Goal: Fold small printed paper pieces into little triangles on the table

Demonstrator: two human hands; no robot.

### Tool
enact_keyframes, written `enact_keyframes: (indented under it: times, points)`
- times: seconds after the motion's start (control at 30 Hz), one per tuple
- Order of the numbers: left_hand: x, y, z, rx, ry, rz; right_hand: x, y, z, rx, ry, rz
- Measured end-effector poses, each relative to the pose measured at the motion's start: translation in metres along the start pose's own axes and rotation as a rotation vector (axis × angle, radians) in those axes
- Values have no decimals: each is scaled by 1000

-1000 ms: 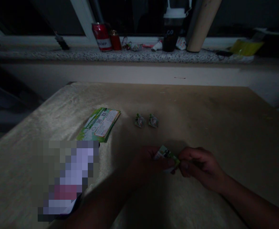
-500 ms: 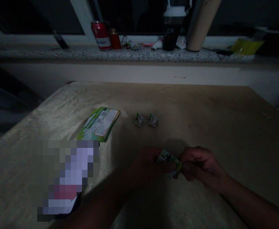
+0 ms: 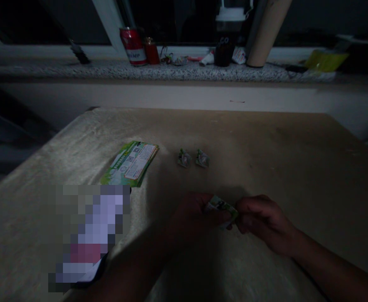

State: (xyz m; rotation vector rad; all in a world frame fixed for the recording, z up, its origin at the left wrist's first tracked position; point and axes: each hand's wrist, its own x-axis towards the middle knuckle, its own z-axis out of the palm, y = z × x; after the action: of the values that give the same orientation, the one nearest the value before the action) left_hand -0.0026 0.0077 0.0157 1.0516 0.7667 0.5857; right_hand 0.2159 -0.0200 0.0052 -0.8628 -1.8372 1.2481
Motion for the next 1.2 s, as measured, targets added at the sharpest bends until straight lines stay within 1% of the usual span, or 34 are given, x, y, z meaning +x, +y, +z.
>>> enact_keyframes:
  times: [0.1, 0.2, 0.33, 0.47, 0.67, 0.77, 0.87, 0.97, 1.13, 1.2]
  points:
    - [2, -4, -2, 90, 51, -23, 1, -1, 1, -106, 19, -29]
    - [2, -6, -3, 98, 62, -27, 2, -3, 1, -143, 22, -43]
    - [2, -4, -2, 20, 37, -10, 1, -3, 0, -137, 11, -35]
    - [2, -4, -1, -21, 31, 9, 1, -4, 0, -116, 46, -46]
    - [4, -5, 5, -108, -51, 3, 5, -8, 2, -66, 22, -43]
    - [4, -5, 7, -184, -88, 17, 5, -8, 2, -64, 44, -66]
    - [4, -6, 5, -224, -108, 23, 4, -6, 0, -139, 102, -107]
    - [4, -7, 2, -243, -132, 32, 4, -7, -3, -280, 129, -194]
    - [2, -9, -1, -257, -154, 12, 5, -10, -11, -518, 16, -330]
    - [1, -9, -2, -251, -154, 0, 6, -11, -13, -589, -2, -384]
